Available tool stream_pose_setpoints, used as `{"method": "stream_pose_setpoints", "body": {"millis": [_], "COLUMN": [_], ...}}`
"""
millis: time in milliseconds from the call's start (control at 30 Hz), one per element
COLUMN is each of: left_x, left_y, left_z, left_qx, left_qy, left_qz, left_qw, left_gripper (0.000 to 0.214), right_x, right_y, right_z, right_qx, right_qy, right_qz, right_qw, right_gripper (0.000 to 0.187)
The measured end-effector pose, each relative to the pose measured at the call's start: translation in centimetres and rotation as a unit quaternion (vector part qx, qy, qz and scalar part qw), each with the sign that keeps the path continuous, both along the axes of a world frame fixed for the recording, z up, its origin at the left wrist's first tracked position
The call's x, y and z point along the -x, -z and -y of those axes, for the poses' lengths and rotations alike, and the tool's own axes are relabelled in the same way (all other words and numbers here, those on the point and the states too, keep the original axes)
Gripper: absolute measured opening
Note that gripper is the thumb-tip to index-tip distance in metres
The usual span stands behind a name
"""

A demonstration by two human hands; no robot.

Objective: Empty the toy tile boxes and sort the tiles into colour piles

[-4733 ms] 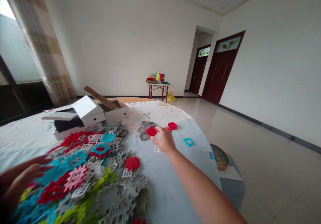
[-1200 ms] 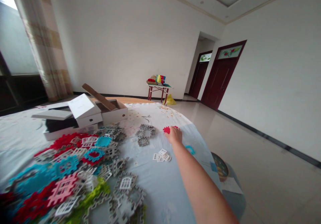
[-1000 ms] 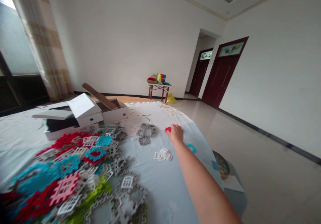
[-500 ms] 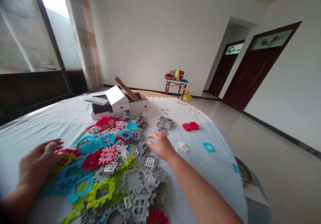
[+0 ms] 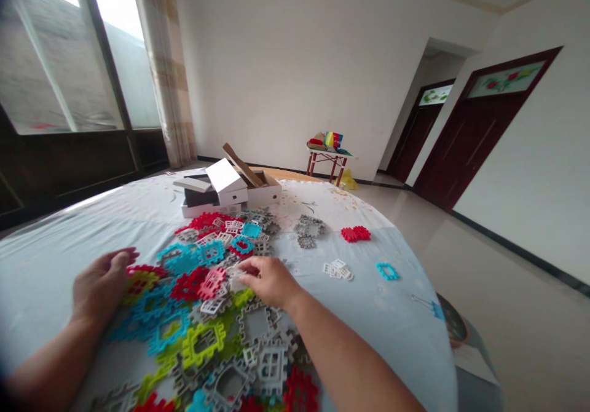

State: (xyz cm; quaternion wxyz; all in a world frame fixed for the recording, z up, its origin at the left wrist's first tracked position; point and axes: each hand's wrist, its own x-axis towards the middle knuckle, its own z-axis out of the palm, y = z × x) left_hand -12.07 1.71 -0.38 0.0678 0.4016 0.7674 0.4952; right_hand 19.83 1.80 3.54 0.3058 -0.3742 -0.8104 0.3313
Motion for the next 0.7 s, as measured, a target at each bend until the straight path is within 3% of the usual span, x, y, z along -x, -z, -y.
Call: {"method": "stream_pose_setpoints", "body": {"millis": [267,700], "left_x": [-0.4,-0.9], "left_y": [-0.3,-1.1], "left_z": [0.3,0.9], "left_qx": [0.006,0.028], "left_qy": [-0.012,-0.019], "left_qz": [-0.005,-0.008], "left_qw": [1.000,0.999], "left_gripper": [0.037,0.038], "right_x": [-2.3,-4.3], "right_y": [-0.2,0.1], "right_z": [1.3,2.7], "right_qx": [0.022,0.032], "right_qy": [0.023,0.054], "right_qz": [-0.033,-0.056], "right_qw": [0.999,0.996], "right_gripper": [0.031,0.018]}}
